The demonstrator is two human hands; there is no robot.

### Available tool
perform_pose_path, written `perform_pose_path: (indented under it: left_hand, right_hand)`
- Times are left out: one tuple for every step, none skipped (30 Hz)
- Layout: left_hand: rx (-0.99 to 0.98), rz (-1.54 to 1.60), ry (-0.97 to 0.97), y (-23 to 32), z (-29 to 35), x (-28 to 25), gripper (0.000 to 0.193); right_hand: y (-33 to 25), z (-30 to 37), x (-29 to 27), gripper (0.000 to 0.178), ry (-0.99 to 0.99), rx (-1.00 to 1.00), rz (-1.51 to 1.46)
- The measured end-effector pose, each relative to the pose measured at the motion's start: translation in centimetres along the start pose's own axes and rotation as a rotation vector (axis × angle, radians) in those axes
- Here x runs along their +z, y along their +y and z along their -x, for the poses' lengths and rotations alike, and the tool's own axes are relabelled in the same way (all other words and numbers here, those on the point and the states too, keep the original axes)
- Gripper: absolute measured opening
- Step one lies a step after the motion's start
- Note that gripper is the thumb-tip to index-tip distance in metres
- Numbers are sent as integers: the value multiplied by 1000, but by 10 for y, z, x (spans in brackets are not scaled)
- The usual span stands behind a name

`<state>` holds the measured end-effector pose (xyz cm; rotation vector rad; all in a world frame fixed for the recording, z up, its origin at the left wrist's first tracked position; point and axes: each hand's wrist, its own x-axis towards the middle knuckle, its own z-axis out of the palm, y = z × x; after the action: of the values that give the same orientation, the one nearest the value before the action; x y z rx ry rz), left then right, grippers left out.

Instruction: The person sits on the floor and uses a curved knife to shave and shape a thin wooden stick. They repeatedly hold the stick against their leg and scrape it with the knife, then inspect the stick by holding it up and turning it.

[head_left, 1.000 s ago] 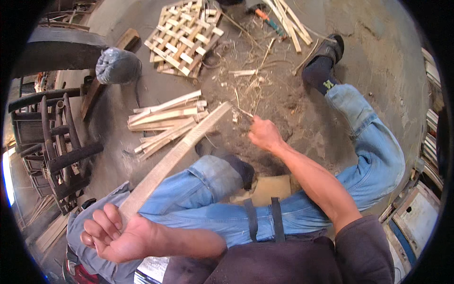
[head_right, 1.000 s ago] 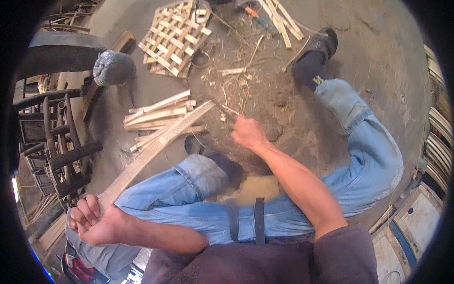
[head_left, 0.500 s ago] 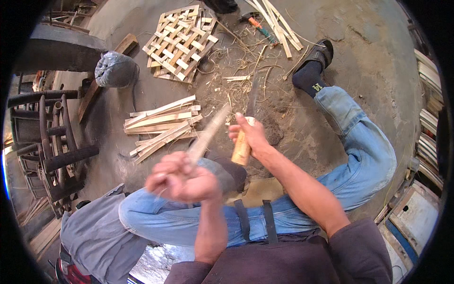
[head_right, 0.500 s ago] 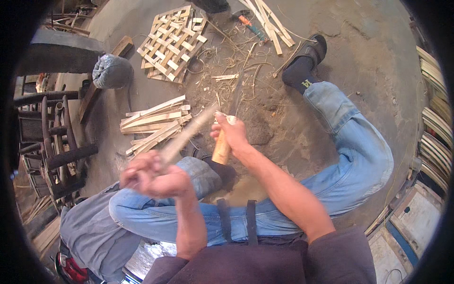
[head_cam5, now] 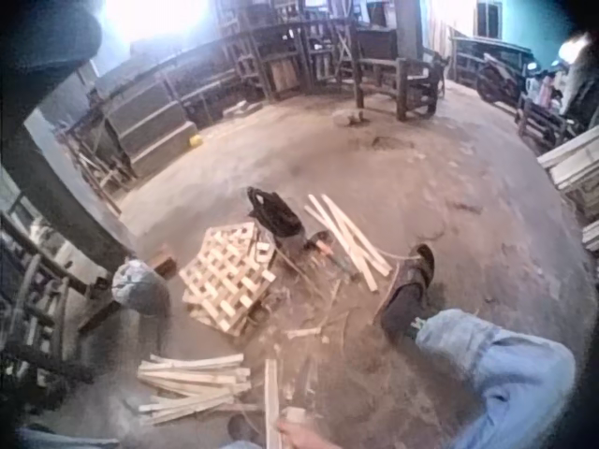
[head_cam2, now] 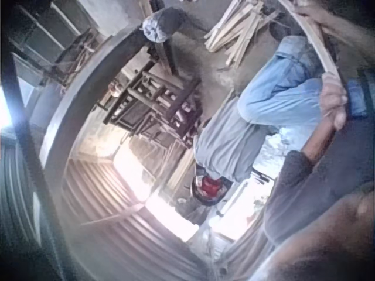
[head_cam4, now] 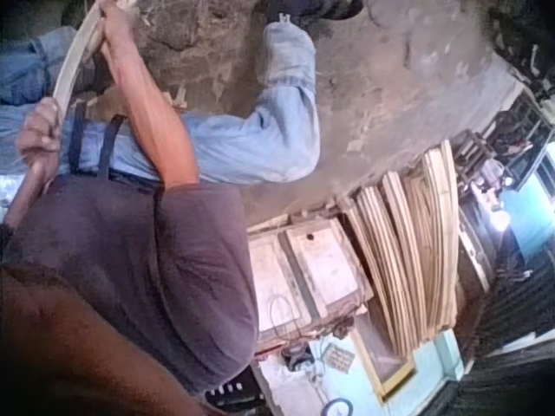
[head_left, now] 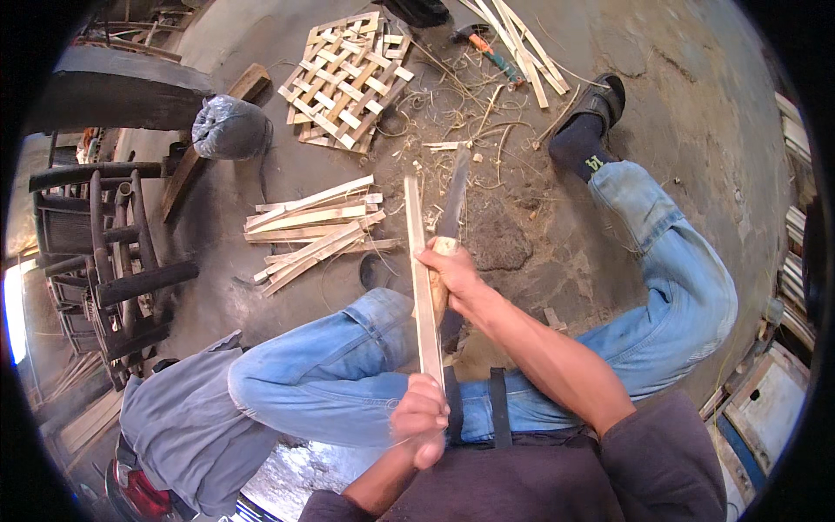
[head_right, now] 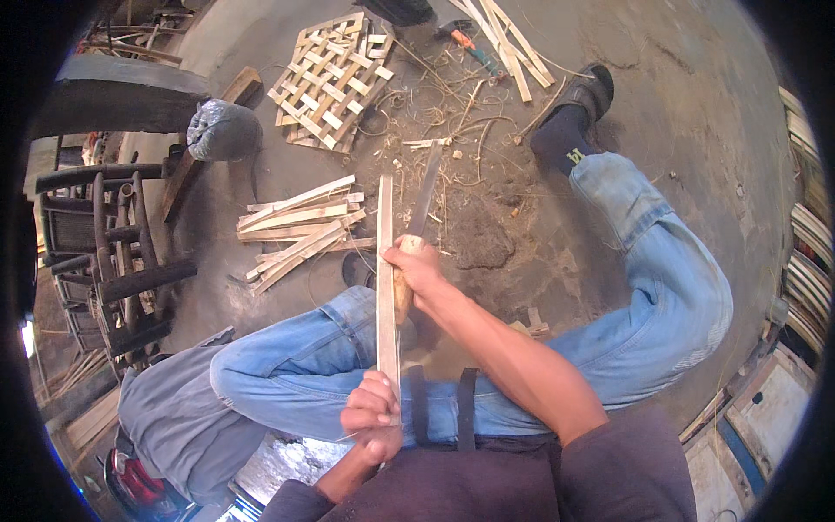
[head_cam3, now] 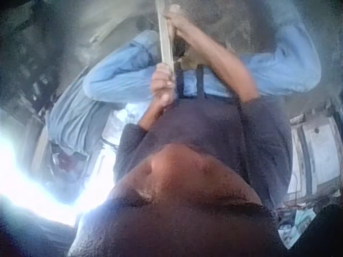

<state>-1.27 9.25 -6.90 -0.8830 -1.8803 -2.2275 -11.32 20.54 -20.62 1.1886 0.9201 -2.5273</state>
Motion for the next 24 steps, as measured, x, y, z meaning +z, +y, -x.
perform_pose_path:
  left_hand:
    - [-166,80,-37,15,-4,-10,37]
    - [-255,78,1,21,-13,-22,39]
    - [-349,80,38,25,-22,-35,40]
    - [-443,82,74,26,-32,-50,42]
    - [-574,-62,60,20,-49,-67,49]
    - [-705,-205,44,8,-68,-77,56]
    - [-913,-190,6,-1,-87,-74,52]
    - [-1119,-176,-27,-7,-101,-71,48]
    - [-1138,-278,-233,-13,-103,-71,46]
    - [-1151,-379,-442,-23,-99,-72,45]
    - [-1159,-472,-658,-29,-94,-72,43]
    - [-1227,-350,-559,-29,-88,-71,43]
    - [-1288,-227,-458,-27,-81,-70,42]
    - [-1343,-107,-355,-26,-78,-70,41]
    - [-1431,20,-257,-22,-81,-64,38]
    - [-1410,14,-286,-24,-80,-65,38]
    - [-1393,6,-306,-23,-76,-68,38]
    - [-1378,-1,-321,-23,-71,-70,37]
    - [-1375,56,-298,-21,-69,-69,37]
    - [-1377,109,-267,-17,-68,-69,38]
    - [-1378,161,-239,-13,-66,-68,38]
    - [-1387,183,-222,-11,-62,-67,38]
    - [-1389,203,-210,-8,-60,-64,39]
    - [-1388,223,-200,-7,-60,-62,39]
  right_hand:
    - [-12,5,5,21,-8,-64,-19]
    - [-22,10,8,22,-11,-131,-36]
    - [-32,13,12,24,2,-173,-28]
    - [-39,20,15,23,-3,-178,-57]
    - [-47,29,22,23,-12,-181,-85]
    - [-50,34,24,22,-18,-186,-111]
    - [-47,36,22,22,-50,-217,-71]
    - [-43,41,25,22,-44,-251,-22]
    - [-38,50,31,23,-45,-279,28]
    - [-36,57,36,23,-45,-307,77]
    - [-35,62,37,22,-9,-384,191]
    - [-39,64,35,23,0,-279,192]
    - [-47,63,30,24,8,-175,193]
    - [-52,61,23,25,15,-71,191]
    - [-57,60,8,30,-31,-36,157]
    - [-66,58,-6,28,22,59,229]
    - [-69,57,-21,27,55,96,295]
    - [-71,57,-32,26,87,136,365]
    - [-71,62,-42,27,103,86,412]
    - [-71,72,-47,29,112,45,459]
    - [-72,82,-53,30,121,2,502]
    - [-76,89,-63,34,113,-10,537]
    - [-86,96,-67,35,151,-24,662]
    - [-98,102,-64,37,189,-44,787]
